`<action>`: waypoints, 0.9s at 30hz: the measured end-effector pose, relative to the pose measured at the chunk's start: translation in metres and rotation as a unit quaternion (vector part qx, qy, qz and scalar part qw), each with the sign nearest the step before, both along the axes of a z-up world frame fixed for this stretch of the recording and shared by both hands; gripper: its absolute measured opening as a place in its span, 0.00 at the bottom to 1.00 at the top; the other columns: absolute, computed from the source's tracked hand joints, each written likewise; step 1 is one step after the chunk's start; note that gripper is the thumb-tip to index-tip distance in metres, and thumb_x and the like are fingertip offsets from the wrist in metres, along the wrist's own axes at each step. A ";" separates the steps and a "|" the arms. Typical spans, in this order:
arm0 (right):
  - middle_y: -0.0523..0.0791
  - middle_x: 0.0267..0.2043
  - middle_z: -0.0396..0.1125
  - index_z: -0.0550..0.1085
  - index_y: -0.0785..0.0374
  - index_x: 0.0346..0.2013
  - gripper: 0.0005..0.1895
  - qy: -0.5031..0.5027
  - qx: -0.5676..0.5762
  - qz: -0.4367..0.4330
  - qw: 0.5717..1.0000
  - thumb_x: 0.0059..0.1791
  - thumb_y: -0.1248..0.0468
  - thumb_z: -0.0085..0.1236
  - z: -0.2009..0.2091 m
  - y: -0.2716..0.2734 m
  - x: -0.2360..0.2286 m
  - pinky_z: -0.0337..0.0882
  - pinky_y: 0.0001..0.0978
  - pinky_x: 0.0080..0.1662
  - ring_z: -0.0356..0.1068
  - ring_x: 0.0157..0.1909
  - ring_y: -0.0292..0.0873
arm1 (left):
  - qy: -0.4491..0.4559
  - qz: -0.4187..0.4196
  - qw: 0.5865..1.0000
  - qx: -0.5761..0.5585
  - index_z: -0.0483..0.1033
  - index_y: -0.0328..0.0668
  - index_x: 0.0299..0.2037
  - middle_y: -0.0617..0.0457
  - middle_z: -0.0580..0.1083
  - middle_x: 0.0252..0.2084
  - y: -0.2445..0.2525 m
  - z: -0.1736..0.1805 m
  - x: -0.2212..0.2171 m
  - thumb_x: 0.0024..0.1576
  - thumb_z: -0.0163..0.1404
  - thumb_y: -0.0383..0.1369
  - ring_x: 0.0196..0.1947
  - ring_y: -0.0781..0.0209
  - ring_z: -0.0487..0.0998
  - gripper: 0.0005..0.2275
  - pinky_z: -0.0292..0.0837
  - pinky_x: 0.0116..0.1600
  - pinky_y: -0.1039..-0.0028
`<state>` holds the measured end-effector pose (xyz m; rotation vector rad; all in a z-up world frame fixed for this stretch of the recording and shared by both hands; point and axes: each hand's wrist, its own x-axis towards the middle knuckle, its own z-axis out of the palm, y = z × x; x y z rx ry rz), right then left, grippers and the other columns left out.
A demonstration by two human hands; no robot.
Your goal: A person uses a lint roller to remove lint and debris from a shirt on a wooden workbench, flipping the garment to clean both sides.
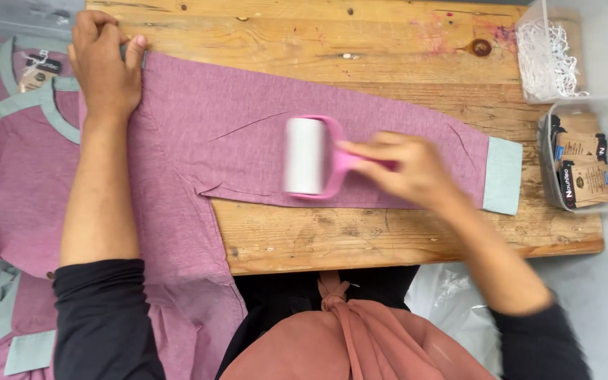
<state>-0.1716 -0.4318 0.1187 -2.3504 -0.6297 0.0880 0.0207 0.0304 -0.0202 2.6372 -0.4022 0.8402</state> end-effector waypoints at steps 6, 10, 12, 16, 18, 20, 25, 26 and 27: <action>0.43 0.28 0.70 0.77 0.55 0.58 0.25 0.139 -0.095 -0.180 0.969 0.45 0.63 0.63 0.042 -0.180 -0.061 0.57 0.29 0.34 0.55 0.27 0.38 | 0.008 -0.018 1.000 -0.007 0.70 0.34 0.35 0.46 0.67 0.54 0.001 0.002 -0.003 0.71 0.64 0.31 0.54 0.44 0.69 0.16 0.62 0.54 0.53; 0.44 0.22 0.58 0.77 0.61 0.58 0.24 0.108 -0.088 -0.194 0.971 0.46 0.67 0.63 0.051 -0.179 -0.066 0.52 0.29 0.38 0.50 0.31 0.40 | 0.001 -0.023 1.000 0.000 0.69 0.33 0.35 0.46 0.66 0.54 0.000 0.003 -0.004 0.72 0.64 0.32 0.54 0.44 0.69 0.18 0.63 0.52 0.52; 0.41 0.29 0.70 0.77 0.45 0.60 0.24 0.097 -0.180 -0.155 0.967 0.48 0.58 0.61 0.060 -0.148 -0.058 0.57 0.30 0.36 0.60 0.25 0.36 | -0.005 -0.017 1.000 -0.003 0.69 0.35 0.36 0.46 0.66 0.54 0.003 -0.001 -0.001 0.70 0.65 0.31 0.54 0.45 0.70 0.16 0.64 0.51 0.52; 0.36 0.30 0.71 0.79 0.39 0.57 0.20 0.049 -0.184 -0.124 0.974 0.50 0.49 0.58 0.034 -0.080 -0.019 0.58 0.31 0.35 0.62 0.28 0.35 | -0.011 -0.023 1.000 0.000 0.69 0.34 0.36 0.46 0.67 0.54 0.004 -0.003 0.000 0.69 0.65 0.30 0.55 0.44 0.70 0.15 0.65 0.50 0.50; 0.36 0.26 0.67 0.79 0.43 0.55 0.18 -0.016 -0.123 -0.038 0.992 0.52 0.49 0.58 0.020 -0.050 -0.001 0.59 0.31 0.30 0.59 0.24 0.35 | -0.005 -0.019 1.000 0.002 0.70 0.34 0.36 0.46 0.67 0.55 0.006 -0.005 0.001 0.70 0.65 0.30 0.55 0.44 0.70 0.15 0.64 0.50 0.50; 0.35 0.25 0.66 0.79 0.41 0.56 0.18 0.013 -0.120 -0.045 0.992 0.52 0.49 0.58 0.020 -0.054 0.002 0.58 0.30 0.31 0.57 0.24 0.34 | -0.003 -0.016 1.000 0.001 0.70 0.34 0.36 0.46 0.67 0.55 0.005 -0.003 0.002 0.70 0.65 0.30 0.55 0.44 0.70 0.15 0.64 0.50 0.50; 0.38 0.25 0.56 0.78 0.46 0.58 0.22 0.149 -0.076 -0.122 0.978 0.48 0.54 0.60 0.035 -0.144 -0.027 0.53 0.28 0.36 0.51 0.28 0.37 | 0.011 -0.009 1.000 -0.010 0.70 0.35 0.35 0.47 0.67 0.54 0.002 -0.001 0.000 0.71 0.64 0.31 0.54 0.46 0.70 0.16 0.63 0.52 0.51; 0.39 0.25 0.53 0.77 0.45 0.59 0.22 0.164 -0.103 -0.173 0.966 0.48 0.56 0.60 0.040 -0.170 -0.038 0.49 0.29 0.35 0.48 0.27 0.38 | 0.020 -0.008 1.000 -0.015 0.70 0.35 0.35 0.46 0.67 0.54 0.001 0.001 -0.001 0.71 0.64 0.31 0.54 0.46 0.69 0.16 0.62 0.53 0.52; 0.41 0.24 0.50 0.77 0.44 0.59 0.23 0.178 -0.129 -0.220 0.950 0.48 0.59 0.60 0.044 -0.196 -0.047 0.46 0.29 0.35 0.45 0.27 0.39 | 0.028 -0.004 0.999 -0.019 0.70 0.35 0.35 0.46 0.67 0.54 0.001 0.004 -0.003 0.71 0.65 0.32 0.54 0.46 0.68 0.16 0.62 0.54 0.53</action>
